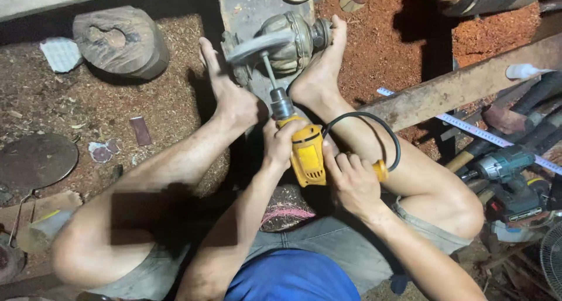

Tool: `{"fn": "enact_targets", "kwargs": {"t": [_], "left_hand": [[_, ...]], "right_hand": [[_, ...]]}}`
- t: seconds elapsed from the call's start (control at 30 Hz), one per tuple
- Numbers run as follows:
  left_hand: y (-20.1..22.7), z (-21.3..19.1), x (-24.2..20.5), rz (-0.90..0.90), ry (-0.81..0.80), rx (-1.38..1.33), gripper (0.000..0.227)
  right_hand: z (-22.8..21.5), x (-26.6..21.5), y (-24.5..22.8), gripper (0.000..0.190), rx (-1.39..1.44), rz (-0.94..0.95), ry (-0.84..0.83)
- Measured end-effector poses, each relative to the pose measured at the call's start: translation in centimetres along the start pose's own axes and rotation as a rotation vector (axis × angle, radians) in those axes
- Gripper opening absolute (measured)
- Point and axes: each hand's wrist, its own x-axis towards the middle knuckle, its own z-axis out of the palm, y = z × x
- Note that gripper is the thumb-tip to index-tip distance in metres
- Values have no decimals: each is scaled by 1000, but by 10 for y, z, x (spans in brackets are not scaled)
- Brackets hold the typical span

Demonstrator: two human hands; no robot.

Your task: Polishing a decorative wooden ornament using a drill with a polishing attachment.

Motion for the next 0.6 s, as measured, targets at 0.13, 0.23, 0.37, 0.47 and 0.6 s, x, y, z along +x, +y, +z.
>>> {"fn": "enact_targets", "kwargs": {"t": [0.13,0.23,0.37,0.47,0.6], "left_hand": [[2,5,6,-27,35,20,16],[3,17,7,-57,29,20,17],[-2,25,8,-14,-4,82,21],[-1,21,6,3,-5,115,21],[2,6,1,-28,22,81,20]], "right_hand": [[4,-2,1,82,-15,14,-16],[5,-7,2,79,2,31,64],[12,-15,2,80,47,107,92],[15,-15,2,80,58,116,108],[16,-9,-3,79,54,63,88]]}}
